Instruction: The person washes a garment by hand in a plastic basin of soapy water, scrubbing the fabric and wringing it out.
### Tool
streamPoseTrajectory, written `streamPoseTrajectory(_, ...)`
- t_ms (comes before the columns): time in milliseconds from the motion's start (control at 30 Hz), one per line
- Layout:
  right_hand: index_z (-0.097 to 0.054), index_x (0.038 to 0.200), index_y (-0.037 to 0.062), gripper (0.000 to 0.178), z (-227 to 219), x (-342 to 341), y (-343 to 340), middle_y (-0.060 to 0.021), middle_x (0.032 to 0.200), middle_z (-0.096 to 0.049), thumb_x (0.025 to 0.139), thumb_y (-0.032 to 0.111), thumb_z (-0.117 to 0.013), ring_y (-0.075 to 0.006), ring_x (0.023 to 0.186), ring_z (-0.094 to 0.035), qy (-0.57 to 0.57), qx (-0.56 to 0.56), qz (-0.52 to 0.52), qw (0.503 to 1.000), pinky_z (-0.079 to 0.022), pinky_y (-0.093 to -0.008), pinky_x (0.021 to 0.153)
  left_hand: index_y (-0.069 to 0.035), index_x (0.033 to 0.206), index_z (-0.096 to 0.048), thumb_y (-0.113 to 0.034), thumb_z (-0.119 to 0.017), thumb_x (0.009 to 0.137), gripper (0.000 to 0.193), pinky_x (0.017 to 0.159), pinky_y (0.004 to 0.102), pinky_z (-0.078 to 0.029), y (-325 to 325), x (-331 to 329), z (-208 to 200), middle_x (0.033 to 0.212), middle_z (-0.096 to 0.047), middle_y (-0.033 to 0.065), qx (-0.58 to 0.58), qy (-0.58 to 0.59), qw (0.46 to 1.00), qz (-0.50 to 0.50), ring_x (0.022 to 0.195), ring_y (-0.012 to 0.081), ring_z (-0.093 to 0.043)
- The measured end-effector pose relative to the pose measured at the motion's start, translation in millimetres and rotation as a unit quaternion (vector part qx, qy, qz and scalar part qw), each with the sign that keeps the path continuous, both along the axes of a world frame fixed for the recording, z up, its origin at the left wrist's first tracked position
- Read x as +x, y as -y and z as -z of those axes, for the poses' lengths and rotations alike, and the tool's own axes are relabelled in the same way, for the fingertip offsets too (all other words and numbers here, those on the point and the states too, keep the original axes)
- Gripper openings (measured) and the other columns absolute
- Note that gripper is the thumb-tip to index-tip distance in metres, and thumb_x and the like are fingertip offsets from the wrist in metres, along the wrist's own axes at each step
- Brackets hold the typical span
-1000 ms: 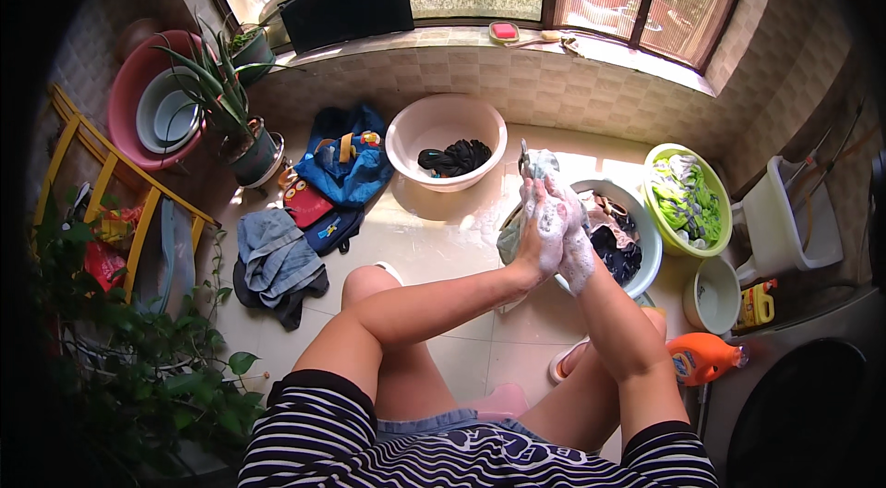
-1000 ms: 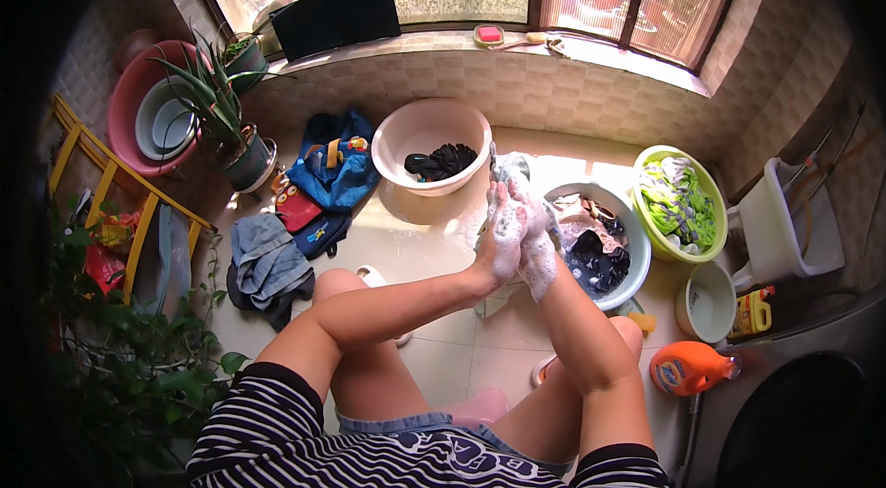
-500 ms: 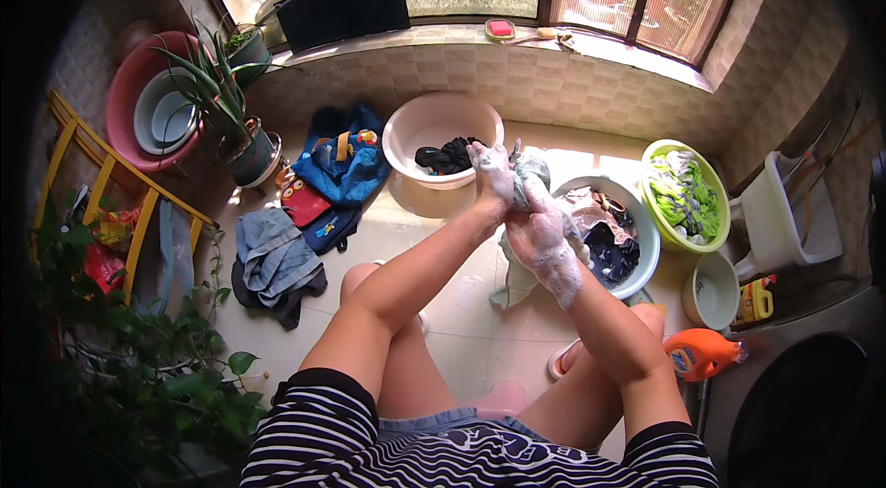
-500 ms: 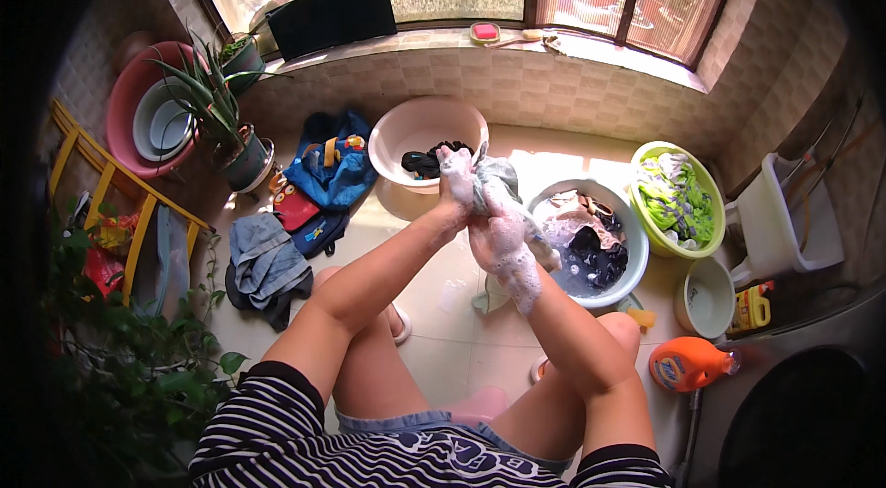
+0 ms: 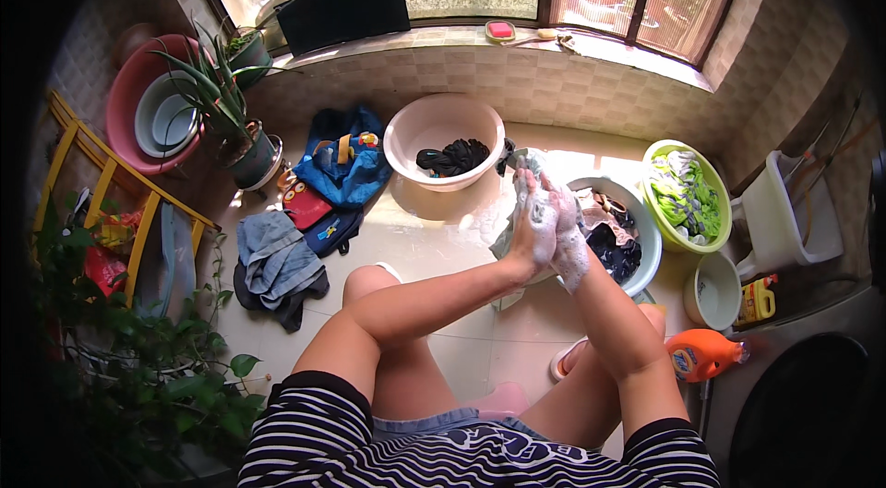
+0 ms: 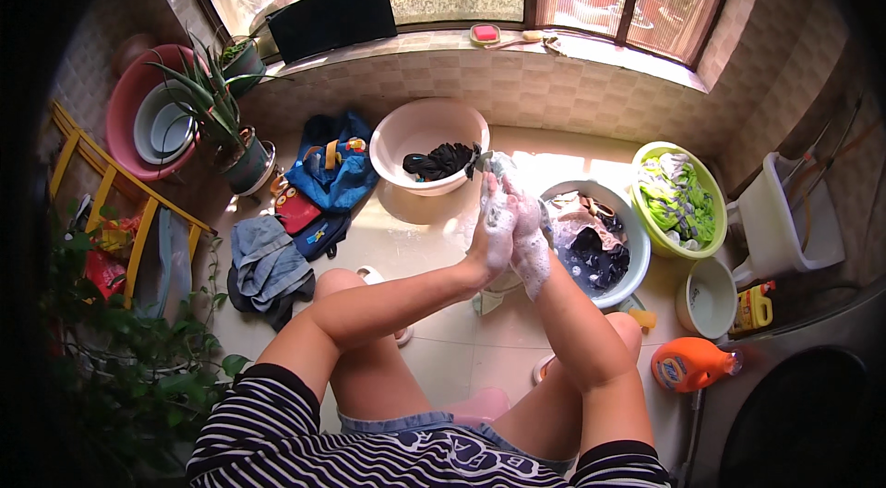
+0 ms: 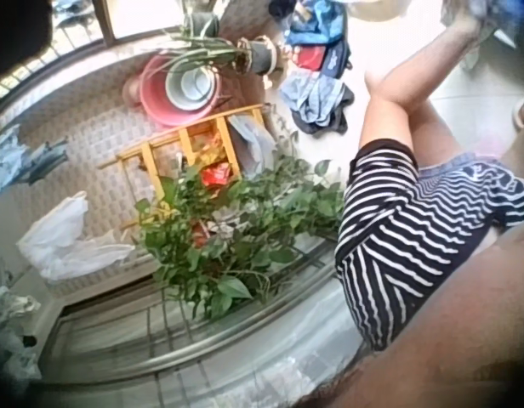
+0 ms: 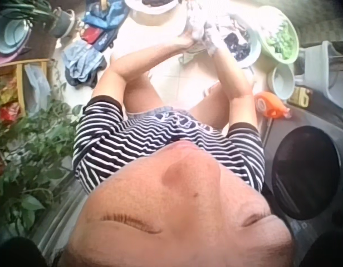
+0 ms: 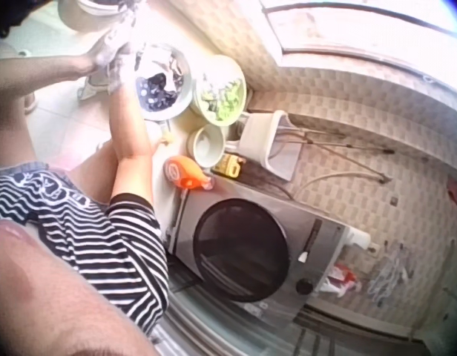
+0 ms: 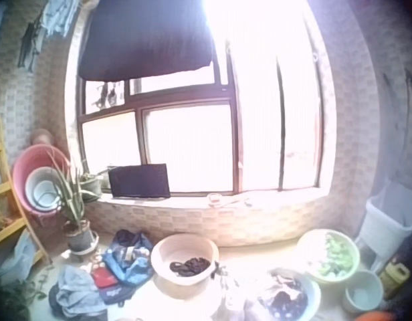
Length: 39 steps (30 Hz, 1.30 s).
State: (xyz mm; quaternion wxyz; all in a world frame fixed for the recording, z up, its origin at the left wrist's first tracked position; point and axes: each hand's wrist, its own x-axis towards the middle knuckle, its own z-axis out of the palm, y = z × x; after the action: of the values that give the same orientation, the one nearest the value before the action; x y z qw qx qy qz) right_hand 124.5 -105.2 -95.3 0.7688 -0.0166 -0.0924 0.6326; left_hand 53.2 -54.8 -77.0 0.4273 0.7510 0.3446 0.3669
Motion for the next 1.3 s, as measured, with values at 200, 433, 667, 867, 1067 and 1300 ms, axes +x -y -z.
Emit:
streamPoseTrajectory(200, -0.042, 0.117, 0.0012, 0.034, -73.9, -72.1, 3.8, -0.0110, 0.113, -0.050, 0.084, 0.011, -0.045, -0.0233, 0.109, -0.046, 0.073, -0.055, 0.074, 0.993, -0.030, -0.0376, 0.099, -0.005, 0.100, -0.043, -0.024, -0.028, 0.092, 0.026, 0.076, 0.0318, -0.047, -38.9, -45.3, -59.9, 0.100, -0.052, 0.0114, -0.436, 0.280, 0.849, 0.107, 0.085, 0.0179, -0.055)
streamPoseTrajectory(433, -0.041, 0.114, 0.0026, 0.027, -77.9, -45.3, 3.5, -0.0136, 0.107, -0.049, 0.087, 0.004, -0.041, -0.0242, 0.101, -0.050, 0.103, -0.080, 0.199, 0.971, -0.039, -0.0390, 0.093, -0.013, 0.105, -0.044, -0.030, -0.034, 0.092, 0.023, 0.085, 0.0420, -0.043, -37.8, -68.2, -82.8, 0.109, -0.052, 0.0049, -0.514, 0.232, 0.785, 0.257, 0.100, 0.0187, -0.052)
streamPoseTrajectory(667, -0.043, 0.109, 0.0018, 0.022, -73.3, -48.2, -0.1, -0.0132, 0.103, -0.051, 0.087, 0.005, -0.045, -0.0238, 0.095, -0.053, 0.027, -0.145, 0.187, 0.971, -0.043, -0.0391, 0.090, -0.011, 0.139, -0.004, 0.008, -0.043, 0.081, 0.072, 0.068, 0.0231, -0.045, -51.8, -74.9, -80.7, 0.114, -0.045, 0.0103, -0.418, 0.270, 0.815, 0.297, 0.086, 0.0150, -0.052)
streamPoseTrajectory(867, -0.049, 0.103, 0.0053, 0.019, -78.7, -48.8, 1.0, -0.0079, 0.094, -0.056, 0.085, 0.008, -0.049, -0.0200, 0.090, -0.055, 0.011, -0.158, 0.138, 0.978, -0.047, -0.0359, 0.080, -0.003, 0.088, -0.050, -0.011, -0.063, 0.079, 0.018, 0.054, 0.0208, -0.040, -40.1, -62.5, -77.0, 0.073, -0.052, -0.0017, -0.104, 0.222, 0.955, 0.167, 0.061, 0.0073, -0.047)
streamPoseTrajectory(1067, -0.051, 0.091, 0.0035, 0.017, -46.1, -20.6, -5.1, -0.0053, 0.082, -0.054, 0.087, 0.020, -0.049, -0.0126, 0.070, -0.049, 0.019, -0.041, -0.065, 0.997, -0.044, -0.0237, 0.061, -0.012, 0.068, -0.058, -0.021, -0.071, 0.060, 0.019, 0.074, 0.0356, -0.044, 41.2, -62.9, -80.3, 0.078, -0.058, 0.0041, 0.413, 0.132, 0.869, 0.239, 0.073, 0.0247, -0.058)
streamPoseTrajectory(1300, -0.052, 0.099, 0.0067, 0.017, -45.4, -60.3, 15.5, -0.0048, 0.098, -0.057, 0.087, 0.018, -0.047, -0.0146, 0.085, -0.058, 0.125, 0.054, 0.013, 0.991, -0.053, -0.0271, 0.065, -0.007, 0.064, -0.057, -0.015, -0.066, 0.057, 0.014, 0.049, 0.0312, -0.044, -46.5, -53.7, -65.4, 0.059, -0.053, 0.0079, 0.397, 0.080, 0.906, 0.125, 0.053, 0.0265, -0.054)
